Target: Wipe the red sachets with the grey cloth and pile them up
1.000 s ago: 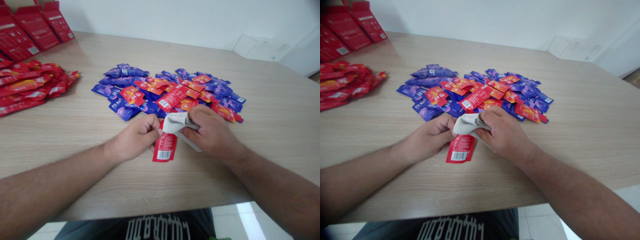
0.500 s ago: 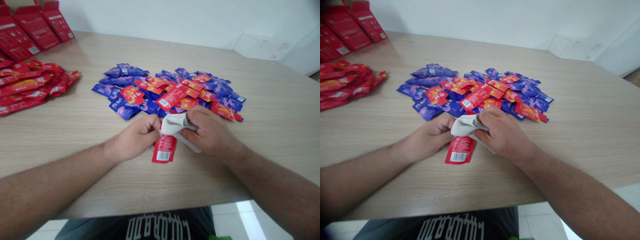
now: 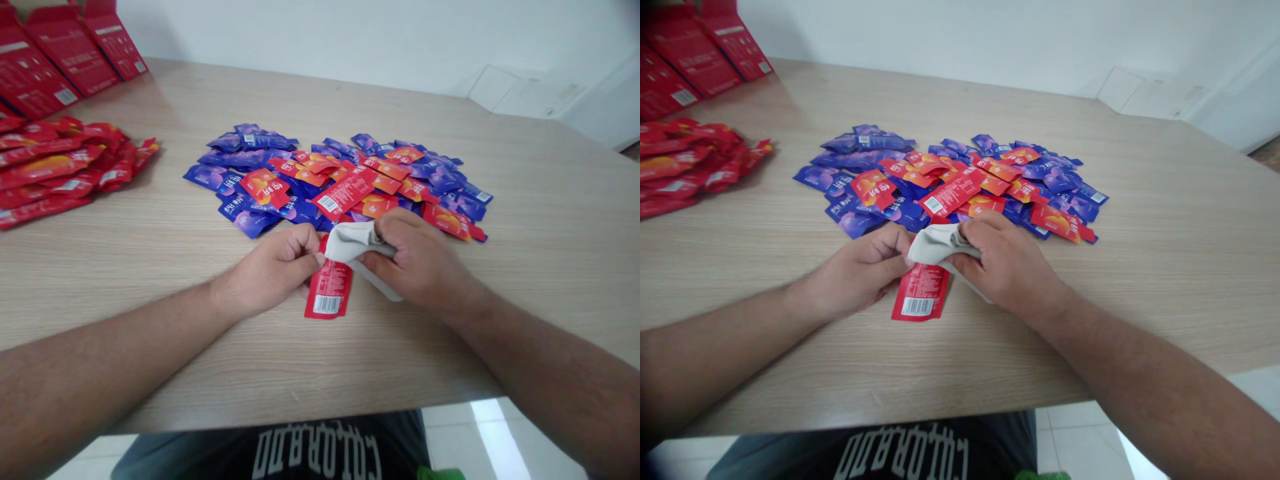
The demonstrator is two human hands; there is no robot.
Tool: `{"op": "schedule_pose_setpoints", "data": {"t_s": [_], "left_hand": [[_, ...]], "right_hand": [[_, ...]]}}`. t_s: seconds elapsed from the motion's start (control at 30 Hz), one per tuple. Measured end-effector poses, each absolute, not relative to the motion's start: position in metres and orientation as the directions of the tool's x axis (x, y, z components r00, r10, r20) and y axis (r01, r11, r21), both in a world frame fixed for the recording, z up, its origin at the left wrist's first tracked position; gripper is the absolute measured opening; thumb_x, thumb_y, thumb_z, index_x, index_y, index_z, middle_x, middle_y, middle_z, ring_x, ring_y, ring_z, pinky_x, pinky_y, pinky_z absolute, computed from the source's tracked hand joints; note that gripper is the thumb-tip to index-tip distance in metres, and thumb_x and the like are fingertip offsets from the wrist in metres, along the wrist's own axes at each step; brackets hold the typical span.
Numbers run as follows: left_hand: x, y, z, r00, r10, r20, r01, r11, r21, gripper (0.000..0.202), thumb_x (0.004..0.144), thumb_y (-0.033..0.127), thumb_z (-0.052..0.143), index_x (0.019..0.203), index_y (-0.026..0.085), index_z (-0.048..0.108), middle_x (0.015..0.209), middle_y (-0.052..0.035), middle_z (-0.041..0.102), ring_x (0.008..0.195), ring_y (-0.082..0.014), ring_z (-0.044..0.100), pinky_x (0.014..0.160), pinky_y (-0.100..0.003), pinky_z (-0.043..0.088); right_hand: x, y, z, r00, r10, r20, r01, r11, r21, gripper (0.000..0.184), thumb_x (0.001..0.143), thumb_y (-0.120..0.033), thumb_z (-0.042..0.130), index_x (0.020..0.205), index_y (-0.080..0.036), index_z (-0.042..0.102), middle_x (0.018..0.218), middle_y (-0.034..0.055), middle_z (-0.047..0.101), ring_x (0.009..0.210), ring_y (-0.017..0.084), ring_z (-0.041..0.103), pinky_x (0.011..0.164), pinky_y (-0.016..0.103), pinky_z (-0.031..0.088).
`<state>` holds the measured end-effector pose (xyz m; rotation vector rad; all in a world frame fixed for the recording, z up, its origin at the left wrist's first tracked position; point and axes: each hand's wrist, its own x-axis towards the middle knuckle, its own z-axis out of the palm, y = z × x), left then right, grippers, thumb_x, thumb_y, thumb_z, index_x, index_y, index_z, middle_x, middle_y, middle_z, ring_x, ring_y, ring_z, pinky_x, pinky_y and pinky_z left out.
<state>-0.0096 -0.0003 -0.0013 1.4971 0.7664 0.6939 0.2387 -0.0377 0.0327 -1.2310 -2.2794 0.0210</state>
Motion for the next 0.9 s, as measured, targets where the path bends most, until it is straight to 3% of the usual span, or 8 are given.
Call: {"op": "schedule_pose_setpoints", "data": {"t_s": [0.2,0.4,0.67,0.8,0.9], "left_hand": [[-0.009,0.0,0.001,0.527,0.85,0.012,0.082,-0.064,0.995,0.017,0.094,0.029,0.065,0.085,0.02,0.055,0.067,0.0033,0.058,0.053,-0.01,0.052,0.049,-0.021,0.041],[-0.008,0.0,0.002,0.548,0.837,-0.01,0.081,-0.041,0.996,0.017,0.094,0.03,0.065,0.085,0.02,0.054,0.068,0.0032,0.061,0.053,-0.0097,0.051,0.05,-0.021,0.04],[-0.01,0.001,0.001,0.511,0.858,0.053,0.107,-0.125,0.986,0.02,0.094,0.031,0.067,0.083,0.02,0.055,0.068,0.0029,0.057,0.056,-0.0103,0.048,0.05,-0.023,0.036],[-0.011,0.002,0.0,0.54,0.841,0.028,0.075,-0.081,0.994,0.021,0.094,0.032,0.068,0.083,0.02,0.055,0.068,0.0025,0.058,0.055,-0.0102,0.049,0.05,-0.023,0.037],[-0.009,0.0,0.0,0.539,0.842,-0.036,0.032,0.022,0.999,0.022,0.093,0.032,0.071,0.084,0.021,0.054,0.068,0.0024,0.059,0.055,-0.0104,0.051,0.05,-0.022,0.039]], "right_hand": [[0.23,-0.053,0.035,-0.654,0.705,0.275,0.648,0.71,-0.276,0.005,0.096,-0.023,0.067,0.096,-0.021,0.063,0.098,0.0055,0.065,0.089,0.022,0.061,0.077,0.034,0.048],[0.232,-0.051,0.037,-0.561,0.737,0.378,0.733,0.654,-0.186,0.013,0.099,-0.029,0.068,0.103,-0.018,0.066,0.104,0.0102,0.066,0.094,0.025,0.062,0.081,0.038,0.049],[0.219,-0.068,0.037,-0.784,0.57,0.248,0.538,0.822,-0.188,0.014,0.1,-0.02,0.062,0.108,-0.02,0.073,0.105,0.0082,0.07,0.093,0.024,0.063,0.081,0.037,0.051],[0.231,-0.054,0.041,-0.678,0.676,0.287,0.65,0.735,-0.196,0.004,0.099,-0.024,0.065,0.098,-0.02,0.067,0.099,0.0072,0.067,0.089,0.023,0.061,0.077,0.036,0.048],[0.24,-0.041,0.039,-0.503,0.769,0.394,0.769,0.606,-0.202,0.014,0.099,-0.032,0.067,0.095,-0.02,0.061,0.099,0.0087,0.065,0.09,0.024,0.06,0.077,0.036,0.048]]}}
